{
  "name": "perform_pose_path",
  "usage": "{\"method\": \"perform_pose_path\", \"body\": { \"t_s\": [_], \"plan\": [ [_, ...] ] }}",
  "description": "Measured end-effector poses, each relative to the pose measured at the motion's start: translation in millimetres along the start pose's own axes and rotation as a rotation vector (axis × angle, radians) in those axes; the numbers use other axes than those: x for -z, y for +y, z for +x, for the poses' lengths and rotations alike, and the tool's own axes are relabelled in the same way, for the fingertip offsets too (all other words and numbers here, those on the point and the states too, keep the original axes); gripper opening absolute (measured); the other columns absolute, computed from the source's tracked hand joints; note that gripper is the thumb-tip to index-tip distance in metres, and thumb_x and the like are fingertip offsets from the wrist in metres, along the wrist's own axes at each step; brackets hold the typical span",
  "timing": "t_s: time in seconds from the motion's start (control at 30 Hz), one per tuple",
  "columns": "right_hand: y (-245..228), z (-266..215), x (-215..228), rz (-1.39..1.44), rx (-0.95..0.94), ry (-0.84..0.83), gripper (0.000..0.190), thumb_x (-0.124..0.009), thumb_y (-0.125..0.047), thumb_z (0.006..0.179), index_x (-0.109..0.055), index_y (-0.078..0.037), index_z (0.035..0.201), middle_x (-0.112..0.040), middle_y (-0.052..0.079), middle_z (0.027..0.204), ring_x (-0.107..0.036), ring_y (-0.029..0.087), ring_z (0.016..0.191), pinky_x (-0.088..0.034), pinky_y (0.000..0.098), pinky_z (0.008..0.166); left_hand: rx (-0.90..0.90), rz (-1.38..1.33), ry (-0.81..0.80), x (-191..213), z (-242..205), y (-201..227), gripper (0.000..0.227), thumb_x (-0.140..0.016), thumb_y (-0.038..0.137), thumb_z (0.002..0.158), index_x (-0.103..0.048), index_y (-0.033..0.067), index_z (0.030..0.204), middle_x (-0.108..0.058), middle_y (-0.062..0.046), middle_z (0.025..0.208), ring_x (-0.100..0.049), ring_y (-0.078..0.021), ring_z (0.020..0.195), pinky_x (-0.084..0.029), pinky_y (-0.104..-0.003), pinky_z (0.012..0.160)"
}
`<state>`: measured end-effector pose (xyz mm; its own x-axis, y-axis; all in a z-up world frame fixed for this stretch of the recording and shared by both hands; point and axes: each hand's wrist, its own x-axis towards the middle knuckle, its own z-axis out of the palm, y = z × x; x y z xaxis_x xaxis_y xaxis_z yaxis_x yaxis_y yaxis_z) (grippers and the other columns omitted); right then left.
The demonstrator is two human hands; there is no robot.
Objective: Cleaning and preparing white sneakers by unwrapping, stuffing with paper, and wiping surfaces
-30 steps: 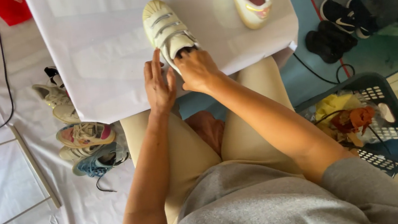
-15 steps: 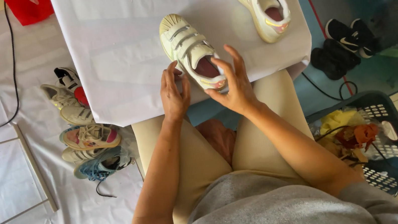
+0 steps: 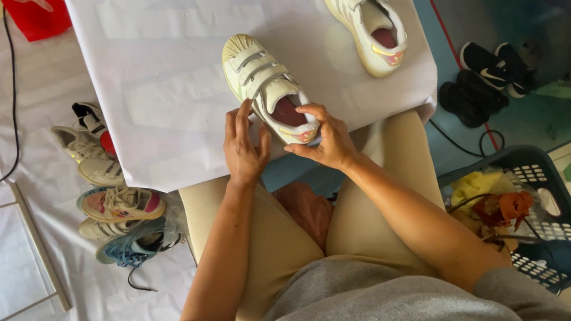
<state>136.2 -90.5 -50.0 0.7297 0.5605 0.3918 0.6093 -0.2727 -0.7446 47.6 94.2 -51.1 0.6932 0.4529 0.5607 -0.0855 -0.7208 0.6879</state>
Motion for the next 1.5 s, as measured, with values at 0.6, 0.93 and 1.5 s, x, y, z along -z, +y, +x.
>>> {"method": "perform_pose_path", "body": {
  "t_s": [0.6,0.93,1.5],
  "plan": [
    [-49.4,31.6,-53.4,0.170,-0.007,0.050,0.057,-0.090,-0.021,0.081,-0.052,-0.006,0.120,-0.066,0.022,0.103,-0.068,0.048,0.099,-0.059,0.0523,0.083,0.074,-0.255,0.117,37.9,15.7,4.3,0.055,-0.052,0.011,0.103,-0.036,0.0060,0.156,-0.052,-0.016,0.146,-0.057,-0.0374,0.131,-0.047,-0.049,0.109],
    [-94.8,173.3,-155.2,0.133,0.203,0.001,0.056,-0.083,-0.039,0.089,-0.044,-0.010,0.117,-0.061,0.007,0.099,-0.062,0.021,0.079,-0.047,0.0335,0.066,0.179,-0.077,0.193,109.9,83.3,-76.0,0.056,-0.057,0.026,0.109,-0.030,0.0166,0.158,-0.044,-0.017,0.156,-0.047,-0.0349,0.148,-0.046,-0.048,0.118],
    [-72.0,209.9,-228.5,0.213,0.037,-0.115,0.071,-0.078,-0.022,0.094,-0.031,-0.026,0.147,-0.057,0.007,0.143,-0.068,0.024,0.112,-0.057,0.0340,0.087,0.188,0.124,0.011,95.7,115.8,-153.6,0.060,-0.049,0.038,0.111,-0.024,0.0139,0.160,-0.048,-0.013,0.158,-0.052,-0.0329,0.143,-0.036,-0.048,0.122]
  ]
}}
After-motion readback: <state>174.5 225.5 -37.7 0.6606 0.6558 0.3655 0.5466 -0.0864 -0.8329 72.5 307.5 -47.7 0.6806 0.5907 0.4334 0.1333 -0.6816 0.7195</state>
